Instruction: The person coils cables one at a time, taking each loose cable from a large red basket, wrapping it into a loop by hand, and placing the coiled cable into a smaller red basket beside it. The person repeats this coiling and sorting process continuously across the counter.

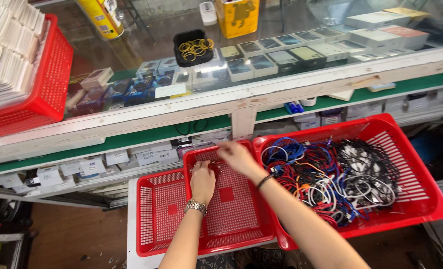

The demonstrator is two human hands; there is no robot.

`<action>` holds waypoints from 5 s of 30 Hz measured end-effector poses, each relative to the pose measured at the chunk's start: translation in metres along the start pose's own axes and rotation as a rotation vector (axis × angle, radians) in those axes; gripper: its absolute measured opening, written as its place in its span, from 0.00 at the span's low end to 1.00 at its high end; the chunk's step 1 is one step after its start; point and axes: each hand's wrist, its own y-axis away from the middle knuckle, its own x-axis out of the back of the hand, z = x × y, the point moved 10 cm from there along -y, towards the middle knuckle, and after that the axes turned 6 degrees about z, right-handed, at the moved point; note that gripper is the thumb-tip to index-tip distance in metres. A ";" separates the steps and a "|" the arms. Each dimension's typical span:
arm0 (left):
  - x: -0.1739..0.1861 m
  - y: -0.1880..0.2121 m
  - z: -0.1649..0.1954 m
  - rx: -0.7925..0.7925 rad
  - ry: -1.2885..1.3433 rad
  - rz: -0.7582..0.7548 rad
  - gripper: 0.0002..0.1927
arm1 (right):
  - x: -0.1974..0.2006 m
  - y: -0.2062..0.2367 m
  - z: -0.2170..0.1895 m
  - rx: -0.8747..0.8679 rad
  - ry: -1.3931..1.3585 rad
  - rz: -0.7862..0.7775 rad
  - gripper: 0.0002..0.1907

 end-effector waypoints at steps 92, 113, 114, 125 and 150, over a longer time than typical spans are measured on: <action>-0.097 0.063 0.243 0.238 1.210 -0.743 0.19 | 0.287 0.122 0.140 -0.327 0.374 -0.085 0.26; -0.071 0.046 0.343 -0.297 0.527 -0.596 0.19 | 0.350 0.107 0.022 0.099 0.332 0.030 0.16; -0.065 0.045 0.346 -0.270 0.623 -0.626 0.19 | 0.344 0.107 0.022 0.079 0.159 -0.045 0.18; -0.029 0.045 0.323 -0.058 1.070 -0.576 0.18 | 0.287 0.120 0.039 -0.408 -0.954 -0.096 0.27; -0.028 0.012 0.221 0.081 0.717 -0.624 0.20 | 0.420 0.097 0.066 -0.263 -0.832 0.119 0.11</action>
